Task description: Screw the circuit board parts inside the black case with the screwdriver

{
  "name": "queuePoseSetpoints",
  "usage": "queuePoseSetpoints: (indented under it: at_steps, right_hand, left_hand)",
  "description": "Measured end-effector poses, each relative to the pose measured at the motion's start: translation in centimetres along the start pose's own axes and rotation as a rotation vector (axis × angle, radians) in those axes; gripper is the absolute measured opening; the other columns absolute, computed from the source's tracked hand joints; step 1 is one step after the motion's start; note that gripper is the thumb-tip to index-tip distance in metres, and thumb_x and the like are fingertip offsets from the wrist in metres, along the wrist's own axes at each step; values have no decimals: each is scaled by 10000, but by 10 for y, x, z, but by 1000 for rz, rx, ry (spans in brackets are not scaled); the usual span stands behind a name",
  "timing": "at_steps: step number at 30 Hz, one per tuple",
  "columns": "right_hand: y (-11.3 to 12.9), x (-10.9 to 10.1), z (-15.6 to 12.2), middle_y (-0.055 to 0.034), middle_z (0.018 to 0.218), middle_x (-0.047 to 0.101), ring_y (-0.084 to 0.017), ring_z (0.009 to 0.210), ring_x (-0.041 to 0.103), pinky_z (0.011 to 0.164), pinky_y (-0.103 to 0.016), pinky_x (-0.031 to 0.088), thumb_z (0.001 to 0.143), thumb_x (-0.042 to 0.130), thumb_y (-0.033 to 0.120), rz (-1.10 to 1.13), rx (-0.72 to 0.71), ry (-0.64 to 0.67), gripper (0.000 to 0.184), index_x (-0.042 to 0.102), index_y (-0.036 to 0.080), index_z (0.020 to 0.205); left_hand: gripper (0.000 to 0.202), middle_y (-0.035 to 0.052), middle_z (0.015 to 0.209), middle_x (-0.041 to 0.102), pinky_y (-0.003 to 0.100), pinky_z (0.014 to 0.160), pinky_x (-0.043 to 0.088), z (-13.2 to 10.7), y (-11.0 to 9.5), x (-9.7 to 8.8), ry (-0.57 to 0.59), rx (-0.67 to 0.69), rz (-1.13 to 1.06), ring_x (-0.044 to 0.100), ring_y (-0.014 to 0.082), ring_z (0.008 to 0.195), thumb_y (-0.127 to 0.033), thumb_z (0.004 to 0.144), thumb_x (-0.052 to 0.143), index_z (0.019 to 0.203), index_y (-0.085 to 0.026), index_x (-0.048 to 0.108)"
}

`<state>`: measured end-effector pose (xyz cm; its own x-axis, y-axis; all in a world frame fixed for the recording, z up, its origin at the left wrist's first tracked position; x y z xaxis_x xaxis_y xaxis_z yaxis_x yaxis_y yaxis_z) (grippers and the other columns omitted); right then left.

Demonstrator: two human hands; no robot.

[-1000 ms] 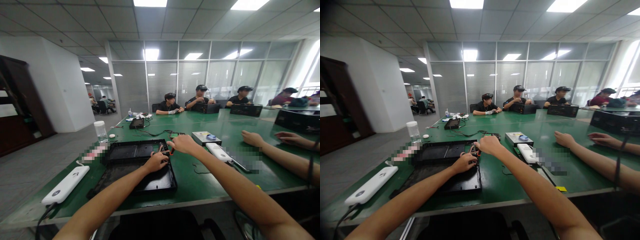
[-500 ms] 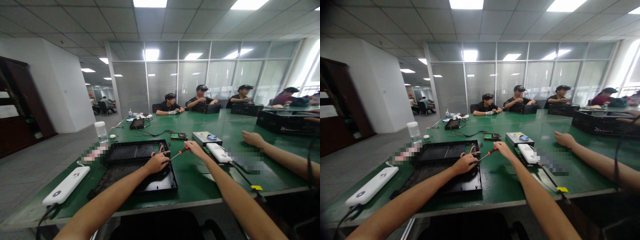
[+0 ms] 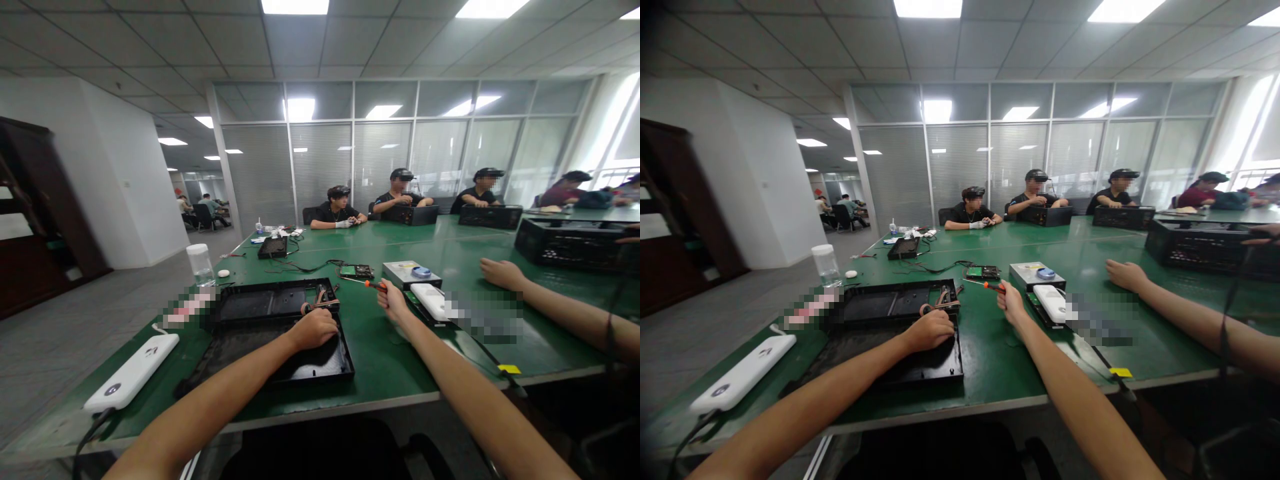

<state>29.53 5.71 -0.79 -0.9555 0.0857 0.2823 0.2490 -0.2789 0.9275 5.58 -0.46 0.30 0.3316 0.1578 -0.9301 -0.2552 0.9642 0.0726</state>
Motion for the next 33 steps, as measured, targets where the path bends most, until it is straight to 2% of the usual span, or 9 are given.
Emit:
queuePoseSetpoints:
  at_steps: [7, 11, 14, 19, 21, 23, 25, 29, 33]
  right_hand:
    - [3, -10, 3, 105, 389, 244, -36, 286, 231, 271, -145, 215, 783, 459, 408, 286, 118, -13, 314, 313, 201, 597]
    - [5, -5, 2, 58, 484, 437, -36, 354, 376, 301, -130, 287, 785, 481, 422, 370, 108, -29, 261, 436, 181, 694]
    - [13, 6, -2, 17, 638, 554, -49, 448, 474, 343, -135, 341, 742, 553, 369, 302, 46, -16, 209, 489, 174, 779]
    - [40, 50, -46, 56, 509, 488, -68, 405, 443, 393, -177, 345, 752, 521, 350, -188, -229, 106, 183, 460, 183, 709]
    - [45, 78, -84, 53, 481, 479, -77, 404, 443, 433, -193, 352, 803, 437, 342, -532, -324, 339, 184, 494, 177, 747]
    - [42, 101, -130, 3, 621, 578, -111, 559, 537, 524, -209, 374, 776, 480, 315, -922, -452, 652, 151, 525, 173, 805]
    - [36, 109, -168, -36, 744, 615, -145, 649, 562, 551, -228, 356, 746, 520, 296, -1277, -580, 790, 165, 529, 176, 859]
    - [32, 98, -195, -37, 777, 609, -156, 678, 561, 544, -242, 317, 801, 446, 268, -1594, -643, 761, 116, 516, 187, 847]
    - [36, 83, -191, -28, 789, 592, -156, 692, 551, 552, -251, 302, 793, 453, 255, -1655, -626, 708, 85, 504, 193, 822]
  left_hand:
    - [232, 41, 768, 598, 275, 780, 362, 0, 0, 4, 12, 81, 105, 474, 149, 781, -183, 860, 348, 848, -177, 580]
    - [231, 54, 747, 580, 277, 760, 369, 1, -1, 7, -2, 122, 179, 477, 153, 781, -208, 871, 337, 854, -152, 561]
    - [220, 64, 788, 576, 284, 754, 376, 1, -3, 5, -36, 135, 204, 479, 161, 816, -214, 870, 341, 909, -144, 546]
    - [223, 81, 880, 560, 298, 794, 376, 3, -5, -13, -68, 94, 227, 491, 163, 847, -237, 867, 349, 983, -138, 511]
    - [219, 92, 951, 545, 300, 803, 376, 6, -2, -24, -49, 43, 243, 496, 171, 881, -262, 864, 361, 985, -138, 495]
    - [223, 98, 968, 539, 297, 781, 385, 8, 6, -35, -8, -47, 269, 507, 181, 881, -300, 855, 383, 973, -140, 483]
    - [234, 91, 910, 552, 291, 722, 396, 6, 23, -48, 26, -216, 303, 526, 189, 824, -335, 840, 404, 948, -142, 480]
    - [283, 54, 795, 569, 250, 597, 380, -22, 70, -62, 119, -585, 239, 534, 177, 703, -406, 785, 473, 902, -149, 491]
    - [292, 5, 730, 566, 195, 542, 347, -55, 93, -45, 359, -604, -29, 517, 127, 637, -436, 751, 509, 819, -153, 528]
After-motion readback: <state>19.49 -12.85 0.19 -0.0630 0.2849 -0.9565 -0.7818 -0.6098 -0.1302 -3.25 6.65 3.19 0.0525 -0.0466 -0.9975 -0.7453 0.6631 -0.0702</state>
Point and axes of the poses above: each hand's wrist, its own z-axis towards the middle knuckle, its own x-axis out of the palm, y = z × x, the point moved 4 cm from there along z, towards the middle knuckle
